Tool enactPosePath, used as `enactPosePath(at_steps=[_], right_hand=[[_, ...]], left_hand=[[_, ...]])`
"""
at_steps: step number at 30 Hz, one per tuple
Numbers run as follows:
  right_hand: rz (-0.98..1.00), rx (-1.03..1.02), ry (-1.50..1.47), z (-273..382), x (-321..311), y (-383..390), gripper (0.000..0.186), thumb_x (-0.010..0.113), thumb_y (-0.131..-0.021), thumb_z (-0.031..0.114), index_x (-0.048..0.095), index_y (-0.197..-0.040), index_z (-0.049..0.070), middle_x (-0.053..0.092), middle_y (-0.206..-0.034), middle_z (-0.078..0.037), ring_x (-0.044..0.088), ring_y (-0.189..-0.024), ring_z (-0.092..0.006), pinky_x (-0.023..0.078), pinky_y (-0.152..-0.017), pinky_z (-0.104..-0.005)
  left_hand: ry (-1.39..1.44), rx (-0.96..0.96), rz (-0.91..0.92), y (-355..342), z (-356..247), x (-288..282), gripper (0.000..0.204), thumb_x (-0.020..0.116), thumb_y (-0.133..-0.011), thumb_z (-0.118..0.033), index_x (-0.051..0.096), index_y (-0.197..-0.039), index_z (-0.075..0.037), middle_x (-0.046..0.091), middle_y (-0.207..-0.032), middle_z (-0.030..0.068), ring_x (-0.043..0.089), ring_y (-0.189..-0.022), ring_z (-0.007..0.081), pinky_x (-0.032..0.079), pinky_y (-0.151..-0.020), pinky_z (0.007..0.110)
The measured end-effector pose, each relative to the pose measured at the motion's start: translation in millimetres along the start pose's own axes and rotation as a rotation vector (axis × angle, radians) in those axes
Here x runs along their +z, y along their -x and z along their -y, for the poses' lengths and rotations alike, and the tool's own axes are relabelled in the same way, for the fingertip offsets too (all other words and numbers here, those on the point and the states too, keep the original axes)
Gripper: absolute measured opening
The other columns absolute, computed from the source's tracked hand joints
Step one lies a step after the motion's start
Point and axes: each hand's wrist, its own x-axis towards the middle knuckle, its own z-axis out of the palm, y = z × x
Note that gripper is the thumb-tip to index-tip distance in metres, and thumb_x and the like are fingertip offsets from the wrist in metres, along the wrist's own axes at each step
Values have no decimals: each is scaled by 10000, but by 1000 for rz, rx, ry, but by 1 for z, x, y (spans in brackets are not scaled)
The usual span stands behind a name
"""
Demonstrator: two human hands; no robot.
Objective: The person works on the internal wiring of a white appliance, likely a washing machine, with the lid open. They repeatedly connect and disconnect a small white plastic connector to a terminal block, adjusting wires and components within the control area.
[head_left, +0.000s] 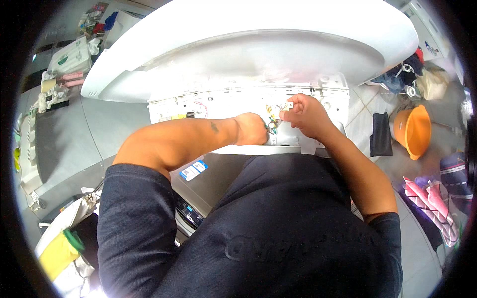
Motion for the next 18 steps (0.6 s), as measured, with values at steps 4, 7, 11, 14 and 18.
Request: enactPosePath(at_steps=[4,7,11,14,18], right_hand=[[-11,-45,1,-9,-1,-3,509,789,-815,233,578,-1174,-60,625,-769,-45,577,-628,-99,443,-571,-253],[-7,-23,-17,-4,-2,1,509,791,-816,234,578,-1175,-58,620,-769,-43,578,-622,-101,442,-565,-253],[20,18,-43,1,-3,4,474,791,-824,238,588,-1150,-40,608,-749,-23,572,-613,-92,440,-557,-249],[36,41,-33,0,-4,1,426,790,-832,235,599,-1118,-15,598,-727,-1,562,-604,-77,438,-549,-244],[58,50,-61,5,-2,-3,347,784,-842,183,606,-1086,12,591,-714,27,538,-590,-55,424,-541,-219]], left_hand=[[184,-8,-240,8,4,3,148,587,-841,-195,653,-833,-62,696,-819,139,689,-818,347,540,-741,474],[437,-75,-376,17,8,9,108,619,-822,-169,647,-838,-66,682,-785,129,669,-763,355,521,-692,452],[813,-246,-518,43,6,6,145,717,-796,-158,625,-856,-63,643,-743,85,616,-653,276,489,-635,380],[1162,-417,-714,63,-5,10,121,733,-856,-110,627,-864,-54,645,-748,13,591,-658,112,488,-620,288],[1737,-438,-1069,58,-19,11,135,707,-895,-88,639,-954,13,673,-788,38,637,-759,79,524,-678,248]])
